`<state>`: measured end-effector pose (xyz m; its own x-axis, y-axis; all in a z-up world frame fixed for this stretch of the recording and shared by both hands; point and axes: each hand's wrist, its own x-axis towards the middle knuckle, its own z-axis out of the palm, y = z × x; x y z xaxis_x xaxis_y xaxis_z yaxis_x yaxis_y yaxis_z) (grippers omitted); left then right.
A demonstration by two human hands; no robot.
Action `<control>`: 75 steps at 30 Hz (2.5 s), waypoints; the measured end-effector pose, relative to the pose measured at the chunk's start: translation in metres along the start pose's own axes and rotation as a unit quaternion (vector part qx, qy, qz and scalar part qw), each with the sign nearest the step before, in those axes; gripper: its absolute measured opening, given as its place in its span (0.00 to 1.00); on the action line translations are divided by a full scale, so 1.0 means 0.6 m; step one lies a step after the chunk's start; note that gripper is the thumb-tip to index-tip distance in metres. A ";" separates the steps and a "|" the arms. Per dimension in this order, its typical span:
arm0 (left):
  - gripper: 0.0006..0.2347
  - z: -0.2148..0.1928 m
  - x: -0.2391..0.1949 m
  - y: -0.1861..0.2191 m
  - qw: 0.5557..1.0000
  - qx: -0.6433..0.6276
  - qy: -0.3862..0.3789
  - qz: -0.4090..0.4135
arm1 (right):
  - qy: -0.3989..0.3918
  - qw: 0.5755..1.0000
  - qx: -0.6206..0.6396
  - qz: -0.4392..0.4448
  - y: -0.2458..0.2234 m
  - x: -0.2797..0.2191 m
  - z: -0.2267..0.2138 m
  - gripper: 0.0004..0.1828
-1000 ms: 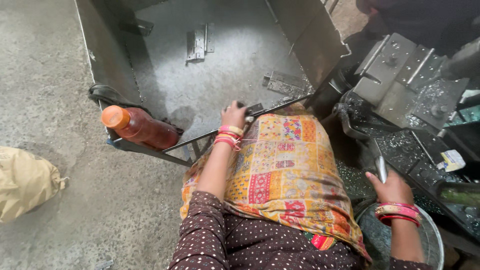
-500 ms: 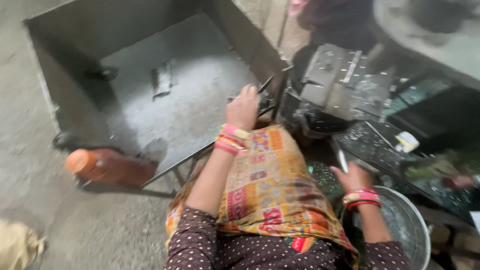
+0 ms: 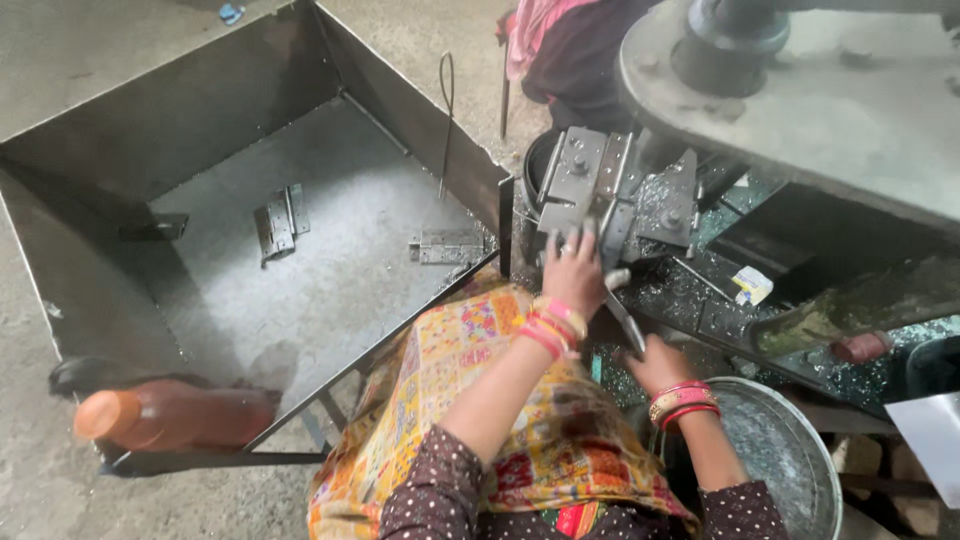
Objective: The person places metal plates onto a machine one at a time, pulls a lever to punch holes in them, and then discards the processed plates into a metal bin.
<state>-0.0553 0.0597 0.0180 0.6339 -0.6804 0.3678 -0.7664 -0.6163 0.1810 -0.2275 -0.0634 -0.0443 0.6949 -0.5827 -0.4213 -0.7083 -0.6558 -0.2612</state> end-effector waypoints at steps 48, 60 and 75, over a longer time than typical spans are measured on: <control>0.16 0.103 0.145 0.011 0.999 0.018 -0.036 0.002 | 0.008 1.000 -0.011 -0.024 0.045 0.028 0.041 0.37; 0.16 0.097 0.131 0.003 0.999 0.026 -0.029 0.012 | 0.003 0.998 -0.052 -0.018 0.054 0.069 0.041 0.35; 0.16 0.096 0.186 -0.014 0.998 0.036 -0.055 -0.003 | -0.016 0.998 -0.053 -0.013 0.024 0.049 -0.013 0.34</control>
<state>0.0278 -0.0338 0.0049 0.6484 -0.7144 0.2631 -0.7562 -0.6443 0.1144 -0.2164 -0.0935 -0.0539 0.7074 -0.5498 -0.4441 -0.6715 -0.7189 -0.1797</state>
